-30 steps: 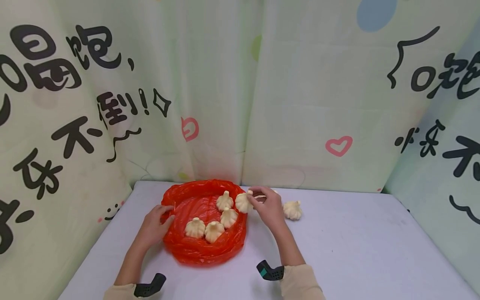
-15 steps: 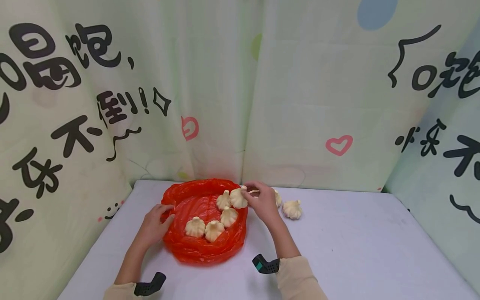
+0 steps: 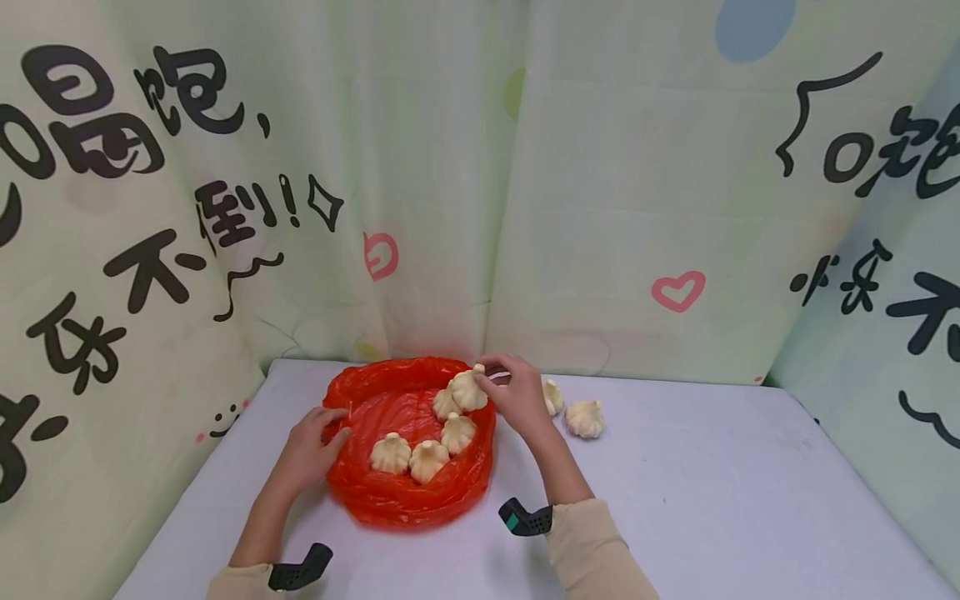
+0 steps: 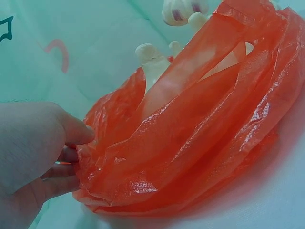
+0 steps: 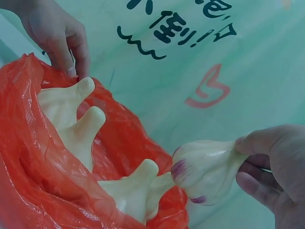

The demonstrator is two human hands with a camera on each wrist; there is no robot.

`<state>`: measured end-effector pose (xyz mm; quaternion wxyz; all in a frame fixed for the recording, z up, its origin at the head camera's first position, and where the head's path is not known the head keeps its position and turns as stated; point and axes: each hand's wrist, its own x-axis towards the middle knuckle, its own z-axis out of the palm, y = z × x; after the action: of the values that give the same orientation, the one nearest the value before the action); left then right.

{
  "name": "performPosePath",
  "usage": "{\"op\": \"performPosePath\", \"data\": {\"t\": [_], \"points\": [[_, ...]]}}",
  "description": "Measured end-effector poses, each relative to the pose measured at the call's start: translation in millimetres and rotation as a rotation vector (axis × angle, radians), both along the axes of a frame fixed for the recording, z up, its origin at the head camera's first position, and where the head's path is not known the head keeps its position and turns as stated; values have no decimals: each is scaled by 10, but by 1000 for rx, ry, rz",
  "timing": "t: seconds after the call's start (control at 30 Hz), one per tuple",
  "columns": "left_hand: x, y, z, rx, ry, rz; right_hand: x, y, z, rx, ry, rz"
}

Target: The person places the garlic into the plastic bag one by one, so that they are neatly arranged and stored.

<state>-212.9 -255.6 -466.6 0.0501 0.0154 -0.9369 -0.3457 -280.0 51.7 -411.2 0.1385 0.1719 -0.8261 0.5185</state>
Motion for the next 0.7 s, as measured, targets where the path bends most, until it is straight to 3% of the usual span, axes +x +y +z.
{"op": "performPosePath", "data": {"t": [0.7], "points": [[9,2,16,3,-4,4,-87,-162,101,-2,-16,30]]}}
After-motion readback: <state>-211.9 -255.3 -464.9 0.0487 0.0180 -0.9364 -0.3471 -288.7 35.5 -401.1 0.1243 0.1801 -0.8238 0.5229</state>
